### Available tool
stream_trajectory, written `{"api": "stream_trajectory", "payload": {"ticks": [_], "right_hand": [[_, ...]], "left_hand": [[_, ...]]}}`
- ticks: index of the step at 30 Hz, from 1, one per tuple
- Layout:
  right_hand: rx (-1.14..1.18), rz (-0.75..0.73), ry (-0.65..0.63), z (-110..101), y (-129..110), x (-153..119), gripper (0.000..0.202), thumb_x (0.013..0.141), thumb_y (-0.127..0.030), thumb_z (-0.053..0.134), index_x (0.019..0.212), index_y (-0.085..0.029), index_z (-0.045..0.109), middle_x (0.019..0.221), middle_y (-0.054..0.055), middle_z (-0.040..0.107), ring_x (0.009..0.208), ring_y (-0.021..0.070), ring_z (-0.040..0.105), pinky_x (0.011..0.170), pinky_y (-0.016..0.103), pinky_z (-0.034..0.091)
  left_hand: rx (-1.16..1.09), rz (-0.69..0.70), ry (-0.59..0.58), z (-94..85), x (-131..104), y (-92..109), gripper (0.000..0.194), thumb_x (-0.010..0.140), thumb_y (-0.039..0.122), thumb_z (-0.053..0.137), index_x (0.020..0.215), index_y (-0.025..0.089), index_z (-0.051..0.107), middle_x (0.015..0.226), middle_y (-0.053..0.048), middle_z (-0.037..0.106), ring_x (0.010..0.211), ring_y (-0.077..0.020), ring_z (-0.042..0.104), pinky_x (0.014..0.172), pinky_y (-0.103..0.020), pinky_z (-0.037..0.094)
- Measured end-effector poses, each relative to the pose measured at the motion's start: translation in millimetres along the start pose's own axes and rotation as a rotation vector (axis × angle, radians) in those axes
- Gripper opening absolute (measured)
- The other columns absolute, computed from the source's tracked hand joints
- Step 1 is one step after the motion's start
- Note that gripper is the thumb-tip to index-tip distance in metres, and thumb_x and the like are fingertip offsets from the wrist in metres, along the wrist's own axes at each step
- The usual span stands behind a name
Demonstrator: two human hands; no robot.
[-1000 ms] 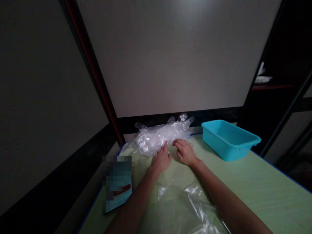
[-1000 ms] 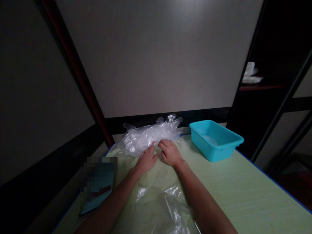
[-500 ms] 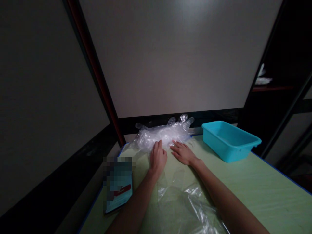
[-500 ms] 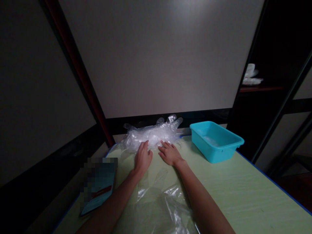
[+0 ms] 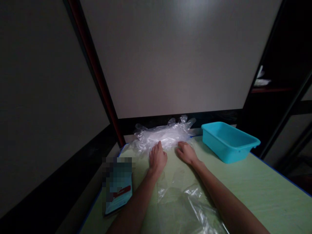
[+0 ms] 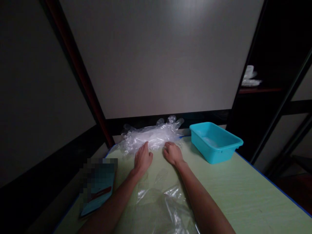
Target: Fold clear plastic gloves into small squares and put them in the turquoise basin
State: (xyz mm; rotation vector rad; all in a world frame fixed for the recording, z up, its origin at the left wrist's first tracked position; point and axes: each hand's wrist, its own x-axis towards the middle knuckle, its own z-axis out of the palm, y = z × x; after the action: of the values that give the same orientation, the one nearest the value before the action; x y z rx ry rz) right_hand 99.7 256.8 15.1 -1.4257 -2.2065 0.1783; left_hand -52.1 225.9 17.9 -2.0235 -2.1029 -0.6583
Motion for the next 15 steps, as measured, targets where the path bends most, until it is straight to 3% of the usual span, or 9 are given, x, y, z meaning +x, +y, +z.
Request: {"api": "stream_trajectory", "payload": {"ticks": [4, 7, 11, 15], "right_hand": [[0.092, 0.032, 0.071, -9.0, 4.2, -11.5, 0.026, 0.076, -0.01, 0.037, 0.092, -0.012, 0.058, 0.099, 0.012, 0.059, 0.092, 0.0197, 0.053, 0.08, 0.03, 0.038], [0.171, -0.027, 0.025, -22.4, 4.0, -34.1, 0.021, 0.072, -0.007, 0.042, 0.083, -0.013, 0.059, 0.09, 0.008, 0.061, 0.085, 0.0182, 0.054, 0.075, 0.028, 0.041], [0.265, -0.106, -0.096, -44.6, -5.8, -74.2, 0.018, 0.072, -0.008, 0.044, 0.08, -0.014, 0.06, 0.082, 0.005, 0.062, 0.07, 0.0146, 0.056, 0.062, 0.023, 0.043], [0.344, -0.132, -0.172, -56.3, -15.5, -100.7, 0.015, 0.077, -0.013, 0.046, 0.083, -0.016, 0.06, 0.081, 0.004, 0.061, 0.068, 0.0136, 0.055, 0.058, 0.022, 0.042]], "left_hand": [[-0.011, 0.025, 0.012, -4.1, -2.7, 1.9, 0.036, 0.076, 0.011, 0.042, 0.111, 0.015, 0.048, 0.105, -0.01, 0.052, 0.103, -0.0227, 0.046, 0.086, -0.032, 0.035], [-0.038, 0.031, 0.009, -4.9, -3.6, 2.8, 0.034, 0.076, 0.011, 0.042, 0.109, 0.015, 0.049, 0.104, -0.011, 0.051, 0.103, -0.0235, 0.045, 0.086, -0.033, 0.036], [-0.122, 0.038, -0.023, -6.0, -5.4, 2.6, 0.043, 0.077, 0.008, 0.04, 0.12, 0.01, 0.039, 0.108, -0.013, 0.051, 0.105, -0.0222, 0.045, 0.088, -0.031, 0.036], [-0.228, 0.072, -0.104, -8.4, -12.9, -0.7, 0.054, 0.076, 0.006, 0.04, 0.128, 0.01, 0.028, 0.11, -0.013, 0.054, 0.103, -0.0196, 0.05, 0.088, -0.028, 0.037]]}}
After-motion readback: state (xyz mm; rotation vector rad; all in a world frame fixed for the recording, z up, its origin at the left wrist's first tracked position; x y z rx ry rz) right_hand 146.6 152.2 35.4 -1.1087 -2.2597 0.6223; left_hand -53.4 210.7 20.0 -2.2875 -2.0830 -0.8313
